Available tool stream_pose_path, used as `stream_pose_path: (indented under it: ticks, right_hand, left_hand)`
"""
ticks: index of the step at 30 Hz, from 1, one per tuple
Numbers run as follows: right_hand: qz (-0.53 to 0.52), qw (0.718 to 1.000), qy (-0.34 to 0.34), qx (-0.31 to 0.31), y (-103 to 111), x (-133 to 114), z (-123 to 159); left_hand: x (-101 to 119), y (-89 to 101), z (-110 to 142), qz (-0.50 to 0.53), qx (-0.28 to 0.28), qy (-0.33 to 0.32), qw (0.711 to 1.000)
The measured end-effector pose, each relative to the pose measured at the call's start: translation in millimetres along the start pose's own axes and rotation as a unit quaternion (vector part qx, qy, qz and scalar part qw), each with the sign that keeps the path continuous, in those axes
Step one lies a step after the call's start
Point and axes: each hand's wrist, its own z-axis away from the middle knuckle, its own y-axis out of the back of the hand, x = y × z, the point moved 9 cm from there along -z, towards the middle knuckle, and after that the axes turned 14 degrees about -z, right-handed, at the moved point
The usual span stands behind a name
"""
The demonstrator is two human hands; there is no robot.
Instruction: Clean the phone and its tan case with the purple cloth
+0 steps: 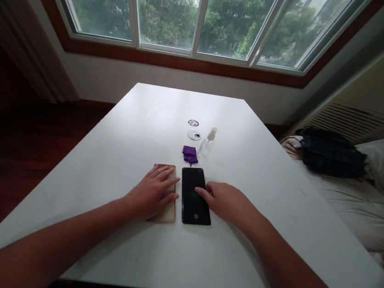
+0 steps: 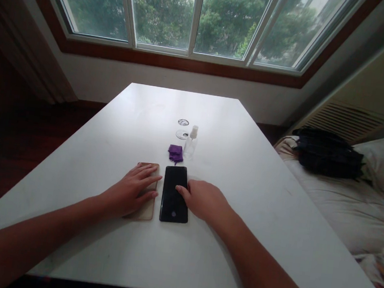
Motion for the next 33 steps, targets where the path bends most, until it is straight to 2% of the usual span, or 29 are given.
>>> stream_pose_path:
  ticks: [5, 7, 10, 13, 16, 20, 24, 26, 30, 33]
  right_hand:
    - [-0.005, 1.000, 0.006, 0.006, 0.1, 1.9, -0.9]
    - [-0.025, 0.999, 0.009, 0.023, 7.0, 3.6, -2.8]
    - [-0.095, 0.989, 0.004, 0.114, 35.9, 9.4, -7.0]
    - [-0.180, 0.957, -0.021, 0.225, 68.3, 23.1, -13.3]
    - [-0.258, 0.929, -0.016, 0.266, 81.6, 31.4, -30.8]
    - [-0.292, 0.912, 0.044, 0.284, 88.1, 25.6, -63.9]
    - [-0.271, 0.930, 0.103, 0.228, 94.9, 3.6, -91.1]
    - [-0.251, 0.932, 0.138, 0.223, 107.8, -13.4, -90.7]
    - [-0.250, 0.916, 0.214, 0.229, 132.7, -56.6, -65.0]
    - [-0.195, 0.921, 0.275, 0.196, 129.7, -94.6, -38.7]
  left_hand:
    - [-3.5, -1.1, -1.1, -0.008, -0.001, -0.001, 1.000]
    - [-2.2, -0.7, -1.4, -0.020, -0.005, -0.009, 1.000]
    - [1.0, 6.4, -4.3, -0.039, -0.005, -0.019, 0.999]
    - [0.5, 18.9, -13.8, -0.039, -0.012, -0.017, 0.999]
    - [-6.3, 34.8, -31.4, -0.025, -0.010, -0.016, 1.000]
    - [-28.4, 51.2, -61.5, 0.030, -0.005, -0.005, 1.000]
    - [-49.1, 74.4, -84.3, 0.119, 0.030, 0.012, 0.992]
    - [-52.7, 89.6, -89.8, 0.147, 0.041, 0.014, 0.988]
    - [-47.8, 125.8, -89.7, 0.078, 0.065, 0.010, 0.995]
    - [-43.3, 149.0, -81.6, 0.056, 0.107, 0.021, 0.992]
